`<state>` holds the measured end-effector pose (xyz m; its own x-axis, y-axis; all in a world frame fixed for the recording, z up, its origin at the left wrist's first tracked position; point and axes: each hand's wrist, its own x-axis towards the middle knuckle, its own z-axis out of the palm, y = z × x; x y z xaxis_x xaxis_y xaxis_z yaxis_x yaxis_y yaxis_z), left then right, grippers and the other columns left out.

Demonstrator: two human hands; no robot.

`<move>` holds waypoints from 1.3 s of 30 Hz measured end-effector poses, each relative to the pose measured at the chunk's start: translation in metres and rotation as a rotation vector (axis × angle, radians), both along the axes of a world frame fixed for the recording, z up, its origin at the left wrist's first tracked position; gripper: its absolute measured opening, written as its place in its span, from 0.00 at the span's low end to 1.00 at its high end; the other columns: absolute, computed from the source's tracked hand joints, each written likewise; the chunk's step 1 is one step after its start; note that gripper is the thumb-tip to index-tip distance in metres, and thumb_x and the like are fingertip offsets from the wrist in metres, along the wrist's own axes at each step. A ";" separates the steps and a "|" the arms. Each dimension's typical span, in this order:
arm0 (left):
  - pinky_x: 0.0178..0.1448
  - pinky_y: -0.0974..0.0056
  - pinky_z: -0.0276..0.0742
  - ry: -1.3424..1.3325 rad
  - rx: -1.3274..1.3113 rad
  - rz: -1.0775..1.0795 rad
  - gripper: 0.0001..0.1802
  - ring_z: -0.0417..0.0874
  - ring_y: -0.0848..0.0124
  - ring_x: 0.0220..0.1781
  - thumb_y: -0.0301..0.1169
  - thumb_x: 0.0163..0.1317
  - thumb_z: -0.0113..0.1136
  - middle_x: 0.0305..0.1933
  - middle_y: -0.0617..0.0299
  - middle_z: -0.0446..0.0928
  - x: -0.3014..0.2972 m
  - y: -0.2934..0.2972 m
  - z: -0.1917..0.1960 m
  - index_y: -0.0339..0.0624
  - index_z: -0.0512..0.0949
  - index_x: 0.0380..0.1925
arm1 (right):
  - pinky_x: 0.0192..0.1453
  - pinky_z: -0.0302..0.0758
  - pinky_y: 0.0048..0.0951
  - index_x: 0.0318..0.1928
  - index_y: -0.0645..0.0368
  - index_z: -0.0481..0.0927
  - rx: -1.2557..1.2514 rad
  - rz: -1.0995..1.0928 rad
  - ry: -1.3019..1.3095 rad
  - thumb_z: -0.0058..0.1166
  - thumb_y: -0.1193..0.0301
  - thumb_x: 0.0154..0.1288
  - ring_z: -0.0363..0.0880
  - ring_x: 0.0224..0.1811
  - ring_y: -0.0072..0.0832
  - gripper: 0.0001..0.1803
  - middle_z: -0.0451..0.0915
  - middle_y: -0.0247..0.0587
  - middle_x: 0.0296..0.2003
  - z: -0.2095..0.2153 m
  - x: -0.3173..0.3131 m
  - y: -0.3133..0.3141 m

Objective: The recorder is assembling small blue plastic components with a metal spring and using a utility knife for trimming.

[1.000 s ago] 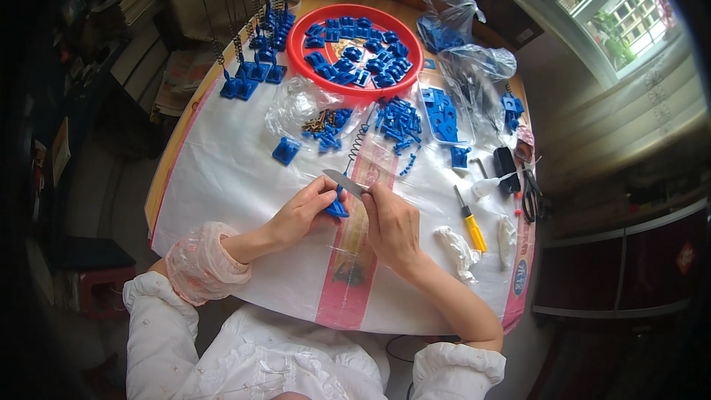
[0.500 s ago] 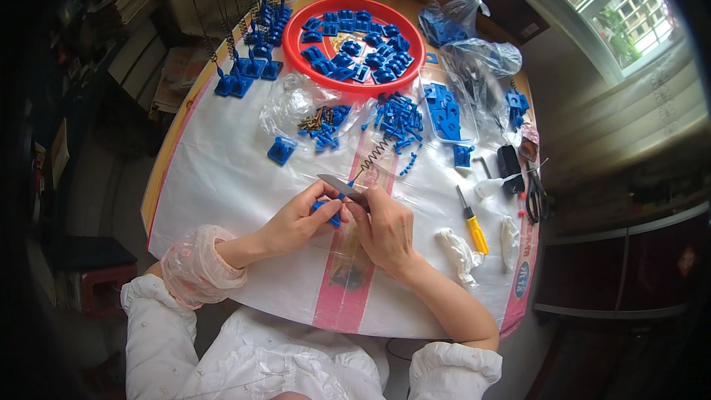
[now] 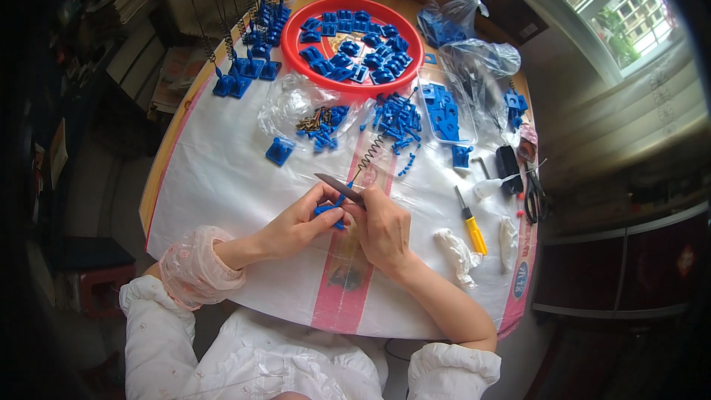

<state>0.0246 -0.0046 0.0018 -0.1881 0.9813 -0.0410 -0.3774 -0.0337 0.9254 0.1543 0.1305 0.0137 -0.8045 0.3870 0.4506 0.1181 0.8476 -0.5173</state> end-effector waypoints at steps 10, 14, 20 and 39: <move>0.59 0.68 0.77 0.087 0.006 -0.042 0.16 0.76 0.78 0.56 0.33 0.77 0.48 0.53 0.63 0.70 -0.001 -0.002 0.002 0.39 0.63 0.59 | 0.24 0.69 0.41 0.32 0.59 0.71 0.022 -0.009 0.011 0.63 0.72 0.62 0.77 0.23 0.44 0.11 0.73 0.44 0.23 -0.002 0.000 0.001; 0.58 0.68 0.76 0.111 0.020 -0.038 0.17 0.76 0.77 0.55 0.34 0.77 0.48 0.52 0.62 0.71 -0.001 -0.002 0.001 0.38 0.63 0.59 | 0.25 0.69 0.41 0.32 0.58 0.71 0.032 -0.008 0.013 0.63 0.73 0.61 0.77 0.23 0.43 0.11 0.73 0.44 0.23 -0.004 0.000 0.002; 0.58 0.68 0.75 0.131 0.035 -0.033 0.17 0.76 0.77 0.56 0.34 0.77 0.48 0.53 0.61 0.71 -0.001 -0.002 0.000 0.37 0.63 0.59 | 0.25 0.68 0.41 0.32 0.58 0.72 0.037 -0.005 0.019 0.64 0.72 0.60 0.76 0.23 0.42 0.11 0.73 0.43 0.23 -0.002 0.000 0.000; 0.56 0.67 0.74 0.236 0.042 0.003 0.16 0.75 0.75 0.52 0.34 0.75 0.51 0.49 0.58 0.73 0.002 -0.004 0.005 0.35 0.64 0.54 | 0.24 0.66 0.39 0.31 0.58 0.72 0.078 0.023 0.012 0.61 0.72 0.61 0.75 0.21 0.42 0.09 0.72 0.42 0.22 0.002 0.001 0.001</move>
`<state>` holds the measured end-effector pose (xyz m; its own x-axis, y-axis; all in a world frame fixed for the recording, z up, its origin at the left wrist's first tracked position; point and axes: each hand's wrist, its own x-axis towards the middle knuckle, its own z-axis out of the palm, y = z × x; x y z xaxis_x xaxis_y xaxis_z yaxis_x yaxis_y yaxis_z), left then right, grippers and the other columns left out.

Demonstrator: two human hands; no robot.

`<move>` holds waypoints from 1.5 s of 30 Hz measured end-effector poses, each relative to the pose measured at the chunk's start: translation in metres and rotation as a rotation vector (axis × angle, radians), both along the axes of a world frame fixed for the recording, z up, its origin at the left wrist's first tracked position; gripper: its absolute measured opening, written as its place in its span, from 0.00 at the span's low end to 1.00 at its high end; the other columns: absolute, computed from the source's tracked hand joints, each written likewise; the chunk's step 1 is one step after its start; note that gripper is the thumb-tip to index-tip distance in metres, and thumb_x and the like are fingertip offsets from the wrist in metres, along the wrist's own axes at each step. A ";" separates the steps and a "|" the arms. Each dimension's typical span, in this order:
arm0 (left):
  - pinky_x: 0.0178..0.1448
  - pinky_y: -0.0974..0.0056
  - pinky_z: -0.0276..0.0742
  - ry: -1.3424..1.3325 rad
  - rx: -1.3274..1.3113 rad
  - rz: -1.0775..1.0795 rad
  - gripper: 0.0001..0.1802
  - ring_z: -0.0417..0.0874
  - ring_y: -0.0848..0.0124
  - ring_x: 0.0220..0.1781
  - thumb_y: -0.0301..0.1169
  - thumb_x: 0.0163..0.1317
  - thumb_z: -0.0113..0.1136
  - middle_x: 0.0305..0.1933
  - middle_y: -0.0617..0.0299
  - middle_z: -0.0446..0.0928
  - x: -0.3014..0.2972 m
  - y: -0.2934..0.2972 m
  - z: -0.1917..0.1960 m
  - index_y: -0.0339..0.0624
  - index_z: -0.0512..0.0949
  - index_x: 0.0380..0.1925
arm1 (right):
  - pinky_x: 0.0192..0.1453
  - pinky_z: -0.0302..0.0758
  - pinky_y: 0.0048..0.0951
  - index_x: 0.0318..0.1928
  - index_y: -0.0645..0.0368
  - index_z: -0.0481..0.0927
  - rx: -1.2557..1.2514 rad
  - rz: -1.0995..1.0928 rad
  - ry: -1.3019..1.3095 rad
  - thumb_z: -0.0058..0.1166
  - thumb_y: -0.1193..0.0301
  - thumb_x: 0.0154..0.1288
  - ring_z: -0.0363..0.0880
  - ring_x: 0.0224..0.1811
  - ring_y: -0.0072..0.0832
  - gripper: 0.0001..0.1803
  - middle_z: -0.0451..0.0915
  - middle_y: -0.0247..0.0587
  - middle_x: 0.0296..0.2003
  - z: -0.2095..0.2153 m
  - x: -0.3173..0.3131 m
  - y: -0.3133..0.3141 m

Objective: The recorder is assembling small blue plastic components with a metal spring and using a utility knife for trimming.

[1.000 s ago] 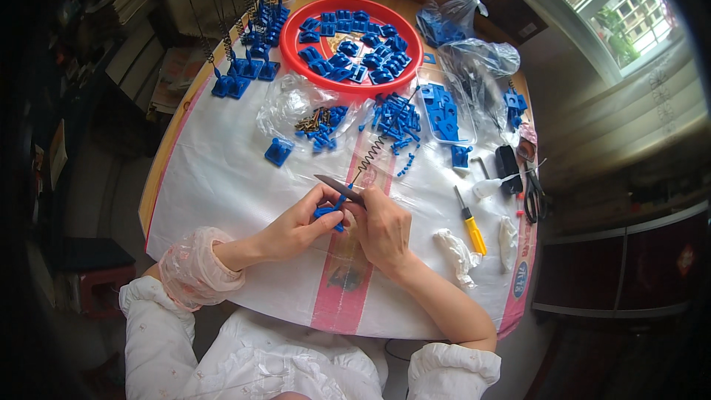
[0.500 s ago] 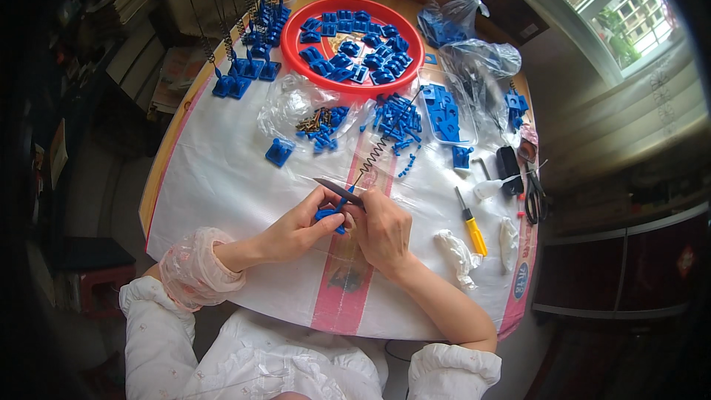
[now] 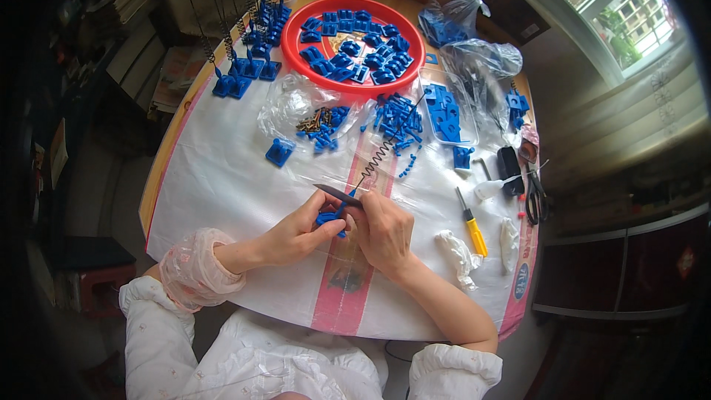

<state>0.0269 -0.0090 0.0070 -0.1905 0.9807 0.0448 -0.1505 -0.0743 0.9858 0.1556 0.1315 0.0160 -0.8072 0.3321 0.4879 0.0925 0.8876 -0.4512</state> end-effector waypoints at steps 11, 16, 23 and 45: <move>0.56 0.66 0.74 0.025 0.034 0.006 0.16 0.75 0.73 0.52 0.33 0.75 0.52 0.49 0.56 0.73 0.000 0.000 -0.003 0.34 0.64 0.53 | 0.24 0.66 0.39 0.31 0.59 0.73 -0.039 0.020 -0.008 0.61 0.73 0.61 0.75 0.21 0.42 0.09 0.74 0.43 0.22 0.001 0.002 0.001; 0.56 0.67 0.74 -0.015 0.037 0.013 0.15 0.75 0.74 0.52 0.32 0.76 0.51 0.49 0.57 0.73 0.000 0.001 0.002 0.35 0.64 0.53 | 0.24 0.66 0.39 0.31 0.59 0.73 -0.054 0.009 0.009 0.62 0.72 0.61 0.75 0.21 0.42 0.10 0.74 0.43 0.22 -0.001 0.002 0.002; 0.57 0.67 0.74 -0.069 -0.023 -0.013 0.13 0.75 0.76 0.53 0.32 0.76 0.50 0.51 0.59 0.72 -0.002 0.001 0.004 0.36 0.64 0.53 | 0.24 0.67 0.38 0.31 0.59 0.73 -0.049 -0.007 0.052 0.66 0.70 0.59 0.76 0.21 0.42 0.13 0.75 0.43 0.23 -0.005 0.003 0.004; 0.59 0.66 0.73 0.002 0.089 -0.038 0.16 0.75 0.72 0.56 0.29 0.75 0.50 0.52 0.57 0.74 -0.001 0.002 -0.003 0.36 0.63 0.57 | 0.23 0.65 0.37 0.30 0.60 0.72 -0.013 0.033 0.020 0.63 0.73 0.60 0.73 0.20 0.40 0.11 0.73 0.42 0.21 0.002 0.002 0.000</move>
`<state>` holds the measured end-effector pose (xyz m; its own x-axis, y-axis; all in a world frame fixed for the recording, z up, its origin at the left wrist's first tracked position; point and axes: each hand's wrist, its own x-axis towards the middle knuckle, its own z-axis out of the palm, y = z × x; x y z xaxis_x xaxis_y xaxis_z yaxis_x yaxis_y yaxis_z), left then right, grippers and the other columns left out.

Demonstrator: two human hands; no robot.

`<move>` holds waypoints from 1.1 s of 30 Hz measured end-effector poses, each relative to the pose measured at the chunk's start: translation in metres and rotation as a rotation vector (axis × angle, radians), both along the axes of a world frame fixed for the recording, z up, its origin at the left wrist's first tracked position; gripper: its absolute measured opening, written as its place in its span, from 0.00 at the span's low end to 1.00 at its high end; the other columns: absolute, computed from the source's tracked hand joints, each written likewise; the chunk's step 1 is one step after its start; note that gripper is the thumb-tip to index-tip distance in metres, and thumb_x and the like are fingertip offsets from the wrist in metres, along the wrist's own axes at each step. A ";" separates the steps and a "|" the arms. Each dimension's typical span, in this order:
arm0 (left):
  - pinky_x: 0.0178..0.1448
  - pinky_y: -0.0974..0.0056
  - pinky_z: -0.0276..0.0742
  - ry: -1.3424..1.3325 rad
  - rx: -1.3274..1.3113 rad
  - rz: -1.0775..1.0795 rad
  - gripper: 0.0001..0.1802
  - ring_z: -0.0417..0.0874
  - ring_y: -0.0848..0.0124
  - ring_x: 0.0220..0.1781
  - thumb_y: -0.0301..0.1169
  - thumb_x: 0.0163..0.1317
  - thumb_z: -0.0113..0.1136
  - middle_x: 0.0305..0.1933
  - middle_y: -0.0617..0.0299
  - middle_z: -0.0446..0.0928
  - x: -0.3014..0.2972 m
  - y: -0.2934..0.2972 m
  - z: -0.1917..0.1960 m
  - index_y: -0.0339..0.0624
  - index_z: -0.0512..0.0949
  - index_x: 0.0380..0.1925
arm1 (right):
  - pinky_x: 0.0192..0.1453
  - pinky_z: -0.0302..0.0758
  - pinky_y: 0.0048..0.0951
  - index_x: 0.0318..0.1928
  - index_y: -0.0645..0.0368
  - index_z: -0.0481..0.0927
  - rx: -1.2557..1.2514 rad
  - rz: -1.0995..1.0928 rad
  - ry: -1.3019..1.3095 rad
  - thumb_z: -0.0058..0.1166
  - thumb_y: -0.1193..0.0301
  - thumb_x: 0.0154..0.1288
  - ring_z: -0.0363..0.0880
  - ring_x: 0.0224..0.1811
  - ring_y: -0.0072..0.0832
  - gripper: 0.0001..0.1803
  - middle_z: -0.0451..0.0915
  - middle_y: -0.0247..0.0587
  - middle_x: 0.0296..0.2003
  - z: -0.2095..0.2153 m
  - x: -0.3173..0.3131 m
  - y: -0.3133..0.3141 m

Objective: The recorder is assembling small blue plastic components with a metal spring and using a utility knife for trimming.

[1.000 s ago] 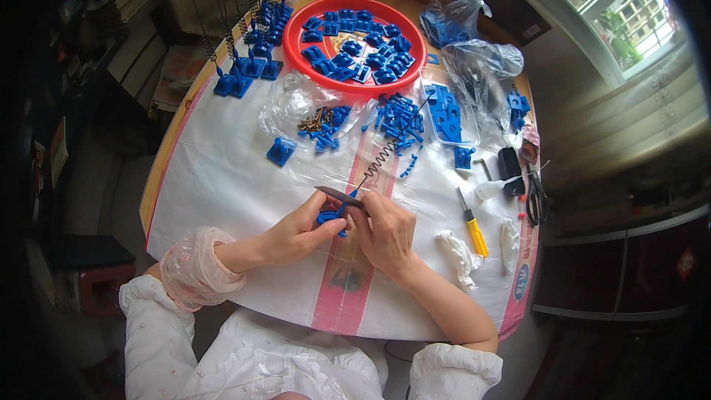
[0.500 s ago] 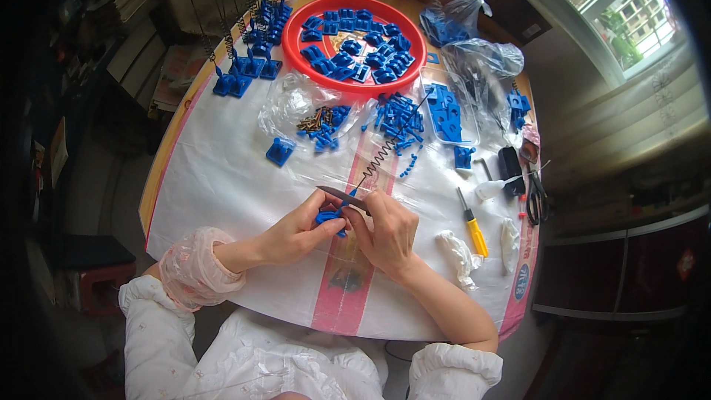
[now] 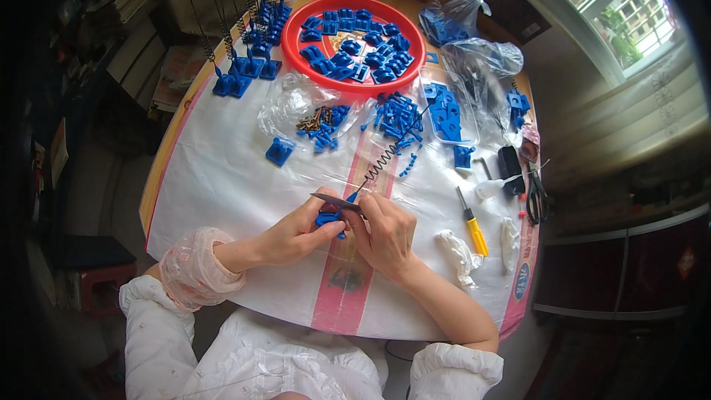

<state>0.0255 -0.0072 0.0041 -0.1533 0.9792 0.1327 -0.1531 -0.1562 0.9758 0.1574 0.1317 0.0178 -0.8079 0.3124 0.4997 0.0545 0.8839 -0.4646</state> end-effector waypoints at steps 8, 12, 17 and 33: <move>0.59 0.68 0.75 -0.157 -0.094 -0.010 0.13 0.77 0.76 0.53 0.32 0.76 0.50 0.49 0.60 0.74 -0.002 0.001 -0.003 0.37 0.64 0.54 | 0.23 0.67 0.37 0.31 0.59 0.74 -0.036 -0.020 0.060 0.66 0.70 0.60 0.76 0.21 0.40 0.12 0.75 0.42 0.23 -0.001 0.003 0.002; 0.58 0.68 0.77 -0.238 -0.119 -0.022 0.14 0.77 0.77 0.53 0.33 0.76 0.51 0.48 0.61 0.74 -0.003 0.001 -0.002 0.37 0.64 0.53 | 0.23 0.67 0.37 0.31 0.59 0.74 -0.062 -0.034 0.064 0.67 0.69 0.59 0.76 0.21 0.40 0.12 0.75 0.42 0.23 -0.003 0.003 0.003; 0.58 0.68 0.78 -0.246 -0.130 -0.026 0.14 0.77 0.77 0.53 0.33 0.76 0.50 0.49 0.62 0.73 -0.004 0.001 0.001 0.38 0.64 0.54 | 0.24 0.67 0.37 0.32 0.60 0.74 -0.062 -0.044 0.051 0.67 0.69 0.59 0.77 0.22 0.40 0.13 0.75 0.42 0.23 -0.004 0.001 0.002; 0.61 0.66 0.72 -0.101 -0.095 -0.024 0.14 0.73 0.75 0.56 0.30 0.75 0.51 0.51 0.59 0.72 -0.001 -0.002 0.006 0.37 0.65 0.55 | 0.24 0.67 0.39 0.34 0.60 0.74 0.014 -0.025 -0.003 0.66 0.68 0.59 0.77 0.23 0.41 0.13 0.75 0.42 0.25 -0.001 0.001 0.001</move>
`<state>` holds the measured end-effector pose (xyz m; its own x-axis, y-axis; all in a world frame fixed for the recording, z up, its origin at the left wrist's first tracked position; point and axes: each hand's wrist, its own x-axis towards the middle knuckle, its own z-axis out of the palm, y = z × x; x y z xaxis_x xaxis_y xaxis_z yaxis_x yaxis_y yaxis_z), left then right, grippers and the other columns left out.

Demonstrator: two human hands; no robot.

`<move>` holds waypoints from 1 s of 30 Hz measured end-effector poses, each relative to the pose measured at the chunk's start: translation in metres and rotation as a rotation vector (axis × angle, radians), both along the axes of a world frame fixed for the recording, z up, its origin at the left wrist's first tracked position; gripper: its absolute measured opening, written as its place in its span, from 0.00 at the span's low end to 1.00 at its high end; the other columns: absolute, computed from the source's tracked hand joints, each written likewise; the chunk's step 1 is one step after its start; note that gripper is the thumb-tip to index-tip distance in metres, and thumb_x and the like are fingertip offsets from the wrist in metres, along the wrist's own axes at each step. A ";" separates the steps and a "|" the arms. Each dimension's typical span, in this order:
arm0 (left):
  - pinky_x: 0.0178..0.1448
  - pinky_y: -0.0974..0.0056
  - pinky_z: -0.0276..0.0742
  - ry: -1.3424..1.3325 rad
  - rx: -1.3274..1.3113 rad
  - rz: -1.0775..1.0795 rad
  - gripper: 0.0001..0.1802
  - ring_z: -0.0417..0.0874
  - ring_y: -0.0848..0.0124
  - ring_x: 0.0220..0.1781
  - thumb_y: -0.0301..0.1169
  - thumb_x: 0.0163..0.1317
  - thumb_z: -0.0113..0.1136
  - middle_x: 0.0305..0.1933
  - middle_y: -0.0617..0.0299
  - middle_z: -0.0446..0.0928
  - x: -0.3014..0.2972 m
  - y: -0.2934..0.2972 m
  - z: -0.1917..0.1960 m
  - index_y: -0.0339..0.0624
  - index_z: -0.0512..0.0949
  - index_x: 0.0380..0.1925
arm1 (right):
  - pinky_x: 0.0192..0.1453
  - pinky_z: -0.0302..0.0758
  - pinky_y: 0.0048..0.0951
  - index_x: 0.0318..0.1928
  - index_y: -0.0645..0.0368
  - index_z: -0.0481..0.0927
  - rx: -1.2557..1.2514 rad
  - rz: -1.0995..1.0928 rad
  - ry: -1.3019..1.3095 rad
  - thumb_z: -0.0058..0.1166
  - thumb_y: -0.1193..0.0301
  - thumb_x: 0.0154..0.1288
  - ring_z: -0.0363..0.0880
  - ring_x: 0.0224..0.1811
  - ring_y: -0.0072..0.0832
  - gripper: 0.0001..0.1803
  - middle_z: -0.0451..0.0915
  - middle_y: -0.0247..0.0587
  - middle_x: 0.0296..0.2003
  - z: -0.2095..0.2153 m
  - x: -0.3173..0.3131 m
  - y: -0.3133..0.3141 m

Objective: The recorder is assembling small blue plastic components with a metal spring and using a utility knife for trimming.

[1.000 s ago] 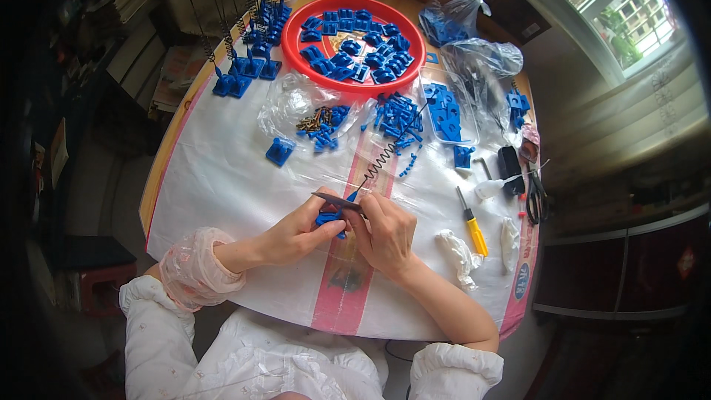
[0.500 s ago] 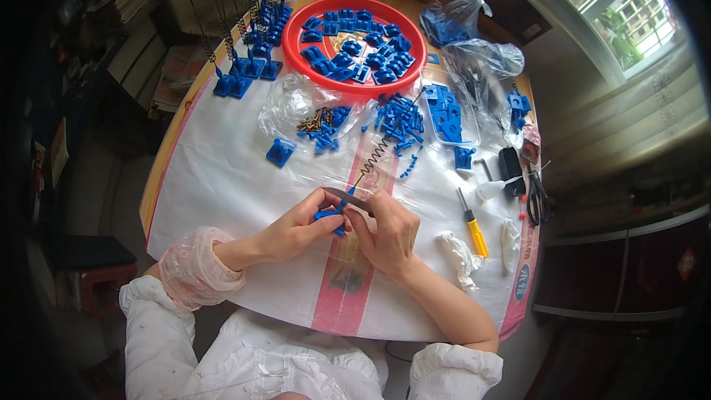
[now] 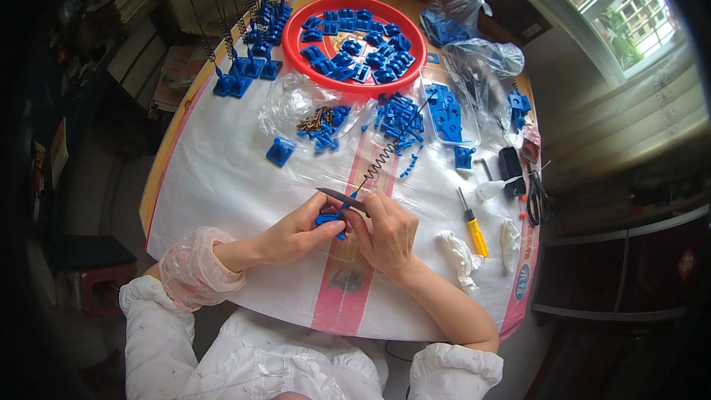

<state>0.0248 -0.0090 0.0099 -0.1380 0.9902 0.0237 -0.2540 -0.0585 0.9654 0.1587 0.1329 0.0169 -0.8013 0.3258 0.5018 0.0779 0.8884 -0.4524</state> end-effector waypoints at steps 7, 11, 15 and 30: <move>0.61 0.65 0.73 0.012 0.020 -0.001 0.16 0.74 0.73 0.56 0.31 0.75 0.51 0.52 0.58 0.72 0.000 0.000 0.001 0.35 0.64 0.56 | 0.24 0.67 0.38 0.35 0.60 0.75 -0.002 0.016 -0.015 0.65 0.68 0.59 0.76 0.23 0.40 0.12 0.75 0.41 0.25 -0.002 0.001 0.001; 0.61 0.65 0.73 0.023 0.027 0.004 0.15 0.74 0.73 0.56 0.31 0.75 0.51 0.52 0.57 0.72 0.000 0.001 -0.002 0.35 0.64 0.55 | 0.24 0.66 0.38 0.34 0.60 0.74 0.000 0.004 -0.001 0.65 0.69 0.59 0.76 0.22 0.40 0.12 0.74 0.41 0.24 -0.002 0.001 0.000; 0.60 0.65 0.73 0.042 0.015 0.013 0.14 0.74 0.72 0.56 0.31 0.75 0.51 0.52 0.56 0.73 0.000 0.000 -0.001 0.35 0.65 0.54 | 0.24 0.66 0.38 0.33 0.59 0.74 0.000 0.003 0.016 0.65 0.69 0.59 0.75 0.22 0.40 0.12 0.74 0.41 0.24 -0.002 0.000 -0.001; 0.63 0.65 0.72 0.064 0.051 0.016 0.17 0.75 0.71 0.57 0.30 0.75 0.50 0.51 0.57 0.73 0.002 0.002 -0.003 0.36 0.63 0.59 | 0.23 0.66 0.39 0.31 0.59 0.73 -0.032 0.026 0.021 0.64 0.70 0.59 0.74 0.21 0.41 0.12 0.72 0.41 0.22 -0.004 0.001 0.000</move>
